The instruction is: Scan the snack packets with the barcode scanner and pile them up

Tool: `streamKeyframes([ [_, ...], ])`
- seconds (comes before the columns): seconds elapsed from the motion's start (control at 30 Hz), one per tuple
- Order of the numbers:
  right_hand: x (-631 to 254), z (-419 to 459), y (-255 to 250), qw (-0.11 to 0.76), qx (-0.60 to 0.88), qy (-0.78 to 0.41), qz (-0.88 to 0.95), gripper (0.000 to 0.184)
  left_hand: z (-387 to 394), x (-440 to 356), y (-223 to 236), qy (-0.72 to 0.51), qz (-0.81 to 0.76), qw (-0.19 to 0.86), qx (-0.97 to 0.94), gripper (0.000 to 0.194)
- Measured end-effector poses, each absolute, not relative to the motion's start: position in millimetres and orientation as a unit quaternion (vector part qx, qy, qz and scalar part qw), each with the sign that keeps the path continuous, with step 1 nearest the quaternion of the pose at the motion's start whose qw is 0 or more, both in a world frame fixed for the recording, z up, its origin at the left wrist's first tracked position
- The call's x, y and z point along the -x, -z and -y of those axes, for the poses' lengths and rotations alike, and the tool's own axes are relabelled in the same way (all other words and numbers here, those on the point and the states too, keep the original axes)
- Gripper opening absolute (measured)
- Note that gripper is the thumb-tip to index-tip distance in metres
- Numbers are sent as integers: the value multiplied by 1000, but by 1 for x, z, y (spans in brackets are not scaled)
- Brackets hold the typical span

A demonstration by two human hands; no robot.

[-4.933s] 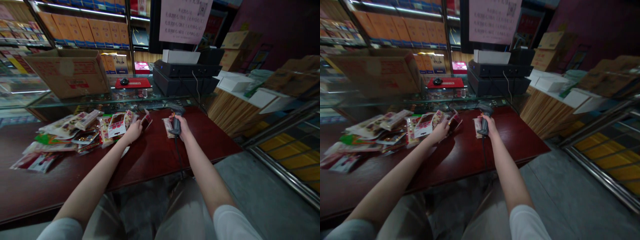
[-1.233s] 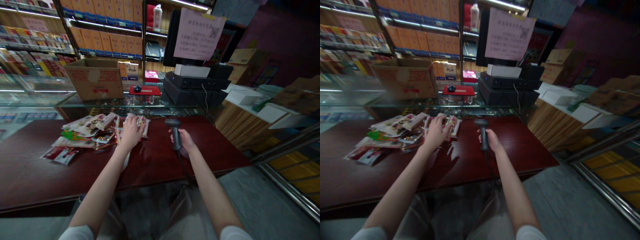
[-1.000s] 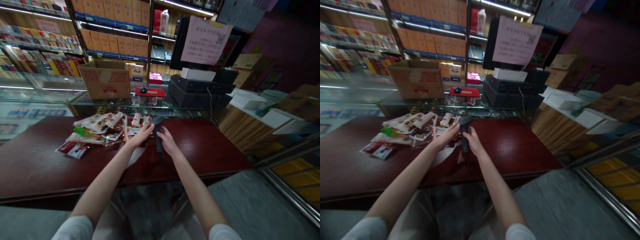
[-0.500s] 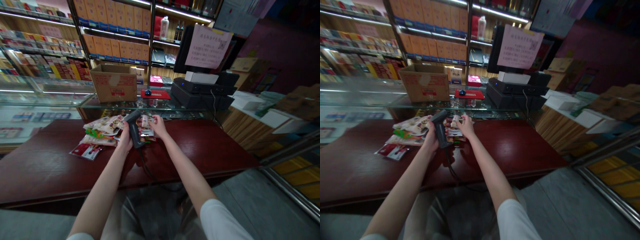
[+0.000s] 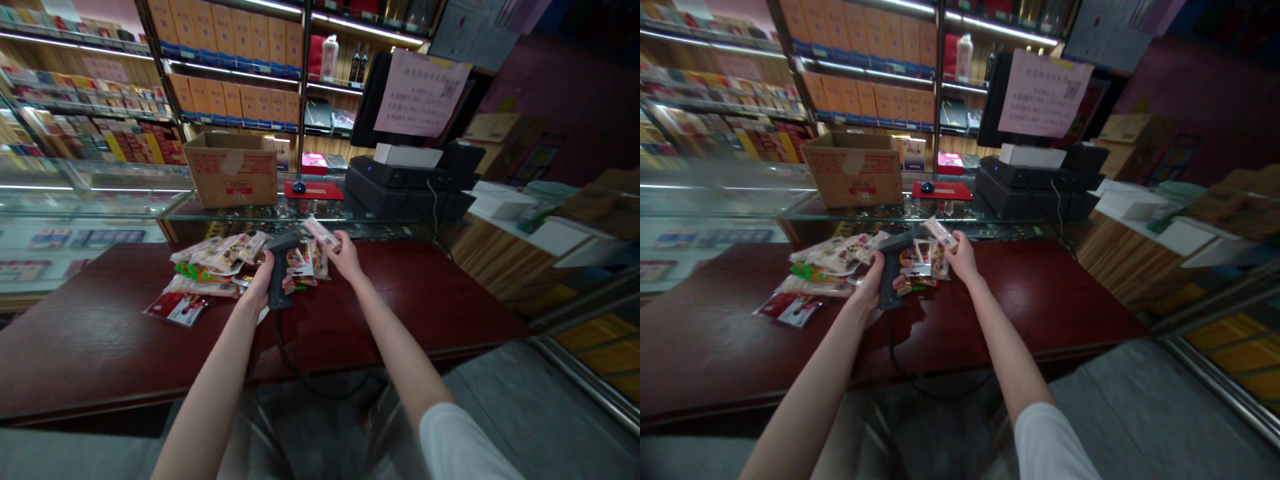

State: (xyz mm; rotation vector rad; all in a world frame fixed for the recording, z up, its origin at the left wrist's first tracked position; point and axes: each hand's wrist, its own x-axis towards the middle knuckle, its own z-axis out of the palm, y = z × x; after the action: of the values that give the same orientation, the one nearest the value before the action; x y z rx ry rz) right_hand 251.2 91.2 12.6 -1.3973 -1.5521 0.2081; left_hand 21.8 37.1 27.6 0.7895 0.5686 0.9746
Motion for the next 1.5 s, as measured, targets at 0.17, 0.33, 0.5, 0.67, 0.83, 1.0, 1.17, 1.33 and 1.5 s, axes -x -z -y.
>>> streamKeyframes([
  [0.17, -301, -68, 19, 547, 542, -64, 635, 38, -31, -43, -17, -419, -260, 741, -455, 69],
  [0.33, -303, -60, 35, 543, 541, -46, 641, 37, -24, -58, -12, -373, -251, 746, -492, 69],
  [0.5, -296, -60, 36, 533, 508, -19, 676, 37, -21, -65, -7, -360, -287, 727, -509, 70],
  [0.67, -295, -58, 36, 534, 493, -4, 687, 40, -25, -64, 3, -357, -305, 700, -538, 71],
  [0.83, -296, -56, 35, 534, 497, -3, 683, 41, -30, -62, 6, -364, -297, 717, -515, 68],
  [1.0, -296, -53, 32, 533, 497, -8, 685, 41, -30, -61, 2, -383, -283, 732, -487, 66],
  [1.17, -292, -49, 29, 509, 523, -26, 683, 40, -30, -62, 1, -383, -283, 734, -484, 66],
  [1.33, -287, -48, 27, 497, 532, -44, 684, 44, -29, -60, -2, -382, -287, 739, -475, 64],
  [1.5, -316, -53, 26, 509, 576, 7, 639, 40, -27, -43, -24, -428, -282, 728, -454, 64],
])
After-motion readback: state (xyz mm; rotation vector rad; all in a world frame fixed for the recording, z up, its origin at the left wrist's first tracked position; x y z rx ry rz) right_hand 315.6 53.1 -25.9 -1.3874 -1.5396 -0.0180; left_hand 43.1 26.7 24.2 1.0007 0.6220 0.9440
